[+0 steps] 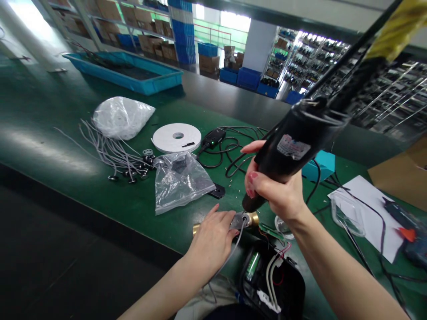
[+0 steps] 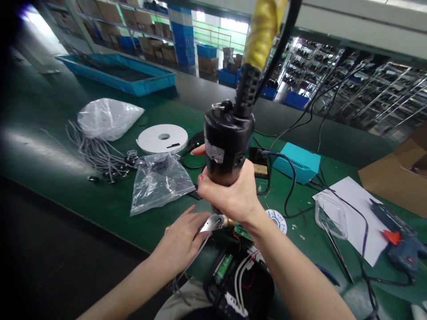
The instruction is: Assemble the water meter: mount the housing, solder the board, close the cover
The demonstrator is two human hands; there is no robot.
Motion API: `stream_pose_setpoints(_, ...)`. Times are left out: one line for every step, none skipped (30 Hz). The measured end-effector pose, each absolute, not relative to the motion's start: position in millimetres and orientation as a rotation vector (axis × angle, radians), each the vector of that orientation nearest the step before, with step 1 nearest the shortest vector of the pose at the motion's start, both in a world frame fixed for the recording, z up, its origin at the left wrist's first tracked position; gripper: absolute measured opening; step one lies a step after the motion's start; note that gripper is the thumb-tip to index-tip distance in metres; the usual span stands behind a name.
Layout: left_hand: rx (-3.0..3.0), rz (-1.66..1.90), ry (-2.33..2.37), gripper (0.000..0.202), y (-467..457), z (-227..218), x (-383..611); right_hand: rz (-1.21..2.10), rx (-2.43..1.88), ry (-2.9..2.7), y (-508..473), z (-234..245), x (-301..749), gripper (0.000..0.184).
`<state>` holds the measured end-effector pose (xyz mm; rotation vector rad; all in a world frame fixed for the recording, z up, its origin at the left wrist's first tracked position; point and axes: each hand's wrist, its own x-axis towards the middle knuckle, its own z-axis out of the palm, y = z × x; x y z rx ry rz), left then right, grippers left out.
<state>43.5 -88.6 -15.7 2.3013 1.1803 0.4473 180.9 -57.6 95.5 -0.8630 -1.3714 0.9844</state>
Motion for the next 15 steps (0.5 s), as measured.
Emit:
stream_pose_setpoints(2.308,0.471,1.171,0.026,-90,-17,42,0.981,-0.865,-1.377,-57,96,182,0.033)
stream_pose_setpoints(2.313,0.498,1.167,0.030,-91,-18,39,0.978,-0.862,-1.380,-58,97,183,0.032)
stream_pose_setpoints(2.317,0.532,1.172,0.035,-93,-19,34,0.973,-0.856,-1.378,-58,98,184,0.031)
stream_pose_setpoints(2.317,0.565,1.186,0.042,-95,-21,29,0.965,-0.843,-1.371,-59,99,185,0.029)
stream_pose_setpoints(2.314,0.595,1.216,0.050,-97,-23,22,0.953,-0.826,-1.357,-60,101,187,0.028)
stream_pose_setpoints(2.309,0.618,1.253,0.056,-100,-25,15,0.935,-0.805,-1.338,-62,103,188,0.026)
stream_pose_setpoints(2.302,0.635,1.295,0.059,-103,-26,8,0.916,-0.787,-1.319,-64,105,190,0.025)
stream_pose_setpoints(2.298,0.644,1.329,0.059,-105,-28,1,0.896,-0.774,-1.303,-66,108,191,0.025)
stream_pose_setpoints(2.298,0.647,1.353,0.055,-107,-28,-4,0.879,-0.765,-1.291,-68,110,191,0.025)
stream_pose_setpoints(2.302,0.644,1.366,0.051,-109,-29,-8,0.868,-0.760,-1.287,-70,111,192,0.025)
stream_pose_setpoints(2.312,0.642,1.370,0.046,-110,-29,-11,0.864,-0.757,-1.288,-72,112,192,0.025)
stream_pose_setpoints(2.327,0.637,1.367,0.042,-110,-28,-12,0.864,-0.753,-1.290,-74,113,191,0.025)
stream_pose_setpoints(2.346,0.633,1.364,0.039,-110,-27,-11,0.867,-0.750,-1.289,-75,113,191,0.024)
stream_pose_setpoints(2.366,0.631,1.363,0.038,-109,-26,-10,0.872,-0.745,-1.290,-76,112,190,0.024)
stream_pose_setpoints(2.383,0.630,1.368,0.038,-107,-24,-9,0.877,-0.739,-1.290,-77,112,189,0.024)
